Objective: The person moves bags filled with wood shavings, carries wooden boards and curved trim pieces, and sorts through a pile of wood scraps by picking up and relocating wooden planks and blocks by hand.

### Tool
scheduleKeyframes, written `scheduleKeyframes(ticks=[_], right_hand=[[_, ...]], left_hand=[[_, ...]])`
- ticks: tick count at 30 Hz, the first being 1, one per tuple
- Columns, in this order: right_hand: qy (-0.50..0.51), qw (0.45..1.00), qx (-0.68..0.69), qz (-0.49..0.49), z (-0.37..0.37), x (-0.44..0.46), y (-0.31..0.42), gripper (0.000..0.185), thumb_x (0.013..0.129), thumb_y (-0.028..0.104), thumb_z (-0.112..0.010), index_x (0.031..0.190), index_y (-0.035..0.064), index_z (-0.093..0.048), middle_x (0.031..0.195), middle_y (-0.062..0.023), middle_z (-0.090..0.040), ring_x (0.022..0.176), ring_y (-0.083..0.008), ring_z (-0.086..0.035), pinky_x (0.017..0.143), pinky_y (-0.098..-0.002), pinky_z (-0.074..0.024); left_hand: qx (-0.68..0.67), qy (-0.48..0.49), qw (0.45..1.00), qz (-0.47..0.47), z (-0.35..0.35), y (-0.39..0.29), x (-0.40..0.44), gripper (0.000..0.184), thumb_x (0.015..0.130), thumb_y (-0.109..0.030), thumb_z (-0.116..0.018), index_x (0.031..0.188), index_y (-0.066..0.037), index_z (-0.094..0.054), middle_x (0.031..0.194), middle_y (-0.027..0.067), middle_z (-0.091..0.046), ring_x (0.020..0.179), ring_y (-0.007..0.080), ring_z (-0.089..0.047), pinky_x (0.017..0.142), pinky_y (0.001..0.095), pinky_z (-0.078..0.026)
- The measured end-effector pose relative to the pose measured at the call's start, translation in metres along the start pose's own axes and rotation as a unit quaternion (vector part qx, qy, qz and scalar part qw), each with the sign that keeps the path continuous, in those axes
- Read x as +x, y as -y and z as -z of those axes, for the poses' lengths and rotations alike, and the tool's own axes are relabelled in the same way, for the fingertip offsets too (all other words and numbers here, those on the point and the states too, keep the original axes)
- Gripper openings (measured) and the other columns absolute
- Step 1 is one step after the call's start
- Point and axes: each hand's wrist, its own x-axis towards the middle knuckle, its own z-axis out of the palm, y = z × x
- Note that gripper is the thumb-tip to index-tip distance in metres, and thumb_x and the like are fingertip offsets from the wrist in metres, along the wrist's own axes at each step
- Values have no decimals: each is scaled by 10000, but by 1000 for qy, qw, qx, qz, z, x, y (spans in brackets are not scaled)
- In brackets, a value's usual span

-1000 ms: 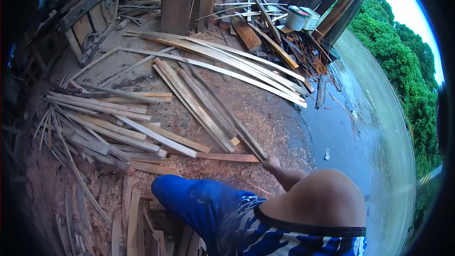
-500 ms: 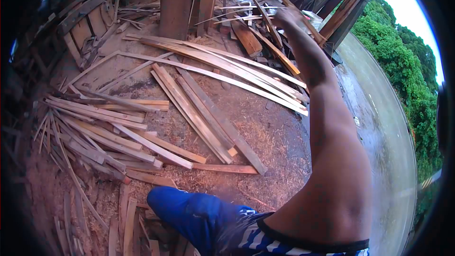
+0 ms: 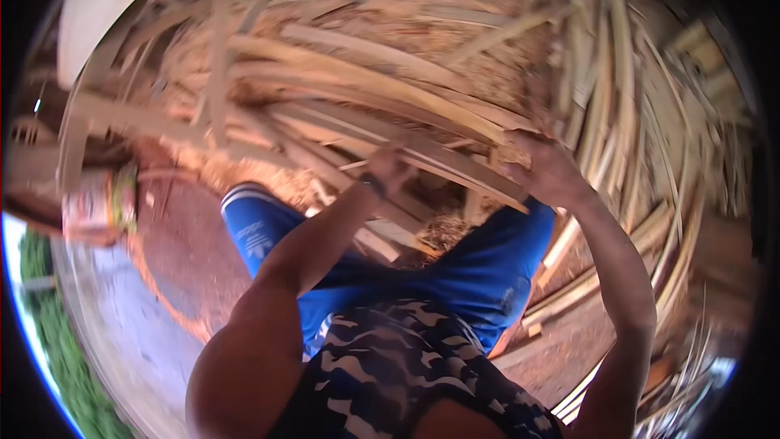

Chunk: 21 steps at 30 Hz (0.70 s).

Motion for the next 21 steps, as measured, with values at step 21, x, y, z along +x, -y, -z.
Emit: scheduleKeyframes(ticks=[21], right_hand=[[226,972,50,-27,-99,126,-15,825,635,339,-788,1351,99,-458,1179,-236,-593,1122,-323,-576,943,-371,-458]], left_hand=[[203,276,937,62,-87,-25,-80,376,896,-296,-586,1149,-19,-563,939,78,-666,709,167,-654,607,298,-551]])
